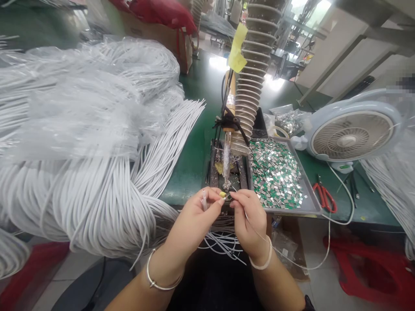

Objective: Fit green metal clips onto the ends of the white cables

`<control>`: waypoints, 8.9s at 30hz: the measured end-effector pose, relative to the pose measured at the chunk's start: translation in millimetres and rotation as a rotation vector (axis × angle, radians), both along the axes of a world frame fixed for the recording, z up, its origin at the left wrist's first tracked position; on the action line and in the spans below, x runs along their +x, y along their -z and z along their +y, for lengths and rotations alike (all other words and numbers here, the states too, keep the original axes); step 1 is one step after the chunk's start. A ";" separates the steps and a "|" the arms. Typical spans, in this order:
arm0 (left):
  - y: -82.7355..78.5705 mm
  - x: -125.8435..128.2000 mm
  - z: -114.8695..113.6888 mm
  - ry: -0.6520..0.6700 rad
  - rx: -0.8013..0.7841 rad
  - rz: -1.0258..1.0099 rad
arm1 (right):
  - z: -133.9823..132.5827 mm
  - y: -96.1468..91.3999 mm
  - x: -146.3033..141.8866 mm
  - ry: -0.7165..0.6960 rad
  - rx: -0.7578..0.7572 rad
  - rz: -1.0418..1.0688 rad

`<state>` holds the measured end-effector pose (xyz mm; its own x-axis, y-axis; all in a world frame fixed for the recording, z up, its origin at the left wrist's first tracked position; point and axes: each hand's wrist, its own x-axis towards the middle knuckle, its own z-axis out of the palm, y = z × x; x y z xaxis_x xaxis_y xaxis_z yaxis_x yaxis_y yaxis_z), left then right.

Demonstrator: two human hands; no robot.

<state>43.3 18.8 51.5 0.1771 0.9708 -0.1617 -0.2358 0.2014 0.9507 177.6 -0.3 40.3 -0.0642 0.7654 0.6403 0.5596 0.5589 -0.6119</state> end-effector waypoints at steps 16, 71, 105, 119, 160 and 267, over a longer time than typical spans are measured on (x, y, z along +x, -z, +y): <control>-3.0 -1.6 1.7 0.061 0.057 0.130 | -1.9 9.1 -1.3 -0.037 -0.022 0.017; -6.1 -1.8 2.8 0.041 0.180 0.181 | -1.1 -2.9 -4.8 -0.053 0.057 0.060; 19.4 1.0 -7.9 0.232 -0.132 -0.407 | 27.2 -8.9 64.6 0.367 -0.252 -0.463; 19.9 5.1 -10.0 0.149 -0.115 -0.252 | -2.7 -18.1 26.8 0.160 -0.192 0.034; 8.1 13.5 -13.2 -0.025 -0.009 -0.110 | -5.6 0.2 -0.2 0.061 -0.284 0.219; -6.4 -2.4 -1.0 0.098 0.140 0.230 | 1.5 8.4 -6.4 0.051 0.066 -0.006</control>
<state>40.8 17.8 58.0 0.2451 0.9667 -0.0743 0.0038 0.0757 0.9971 171.2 1.2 31.9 -0.0306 0.7237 0.6894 0.5922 0.5687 -0.5708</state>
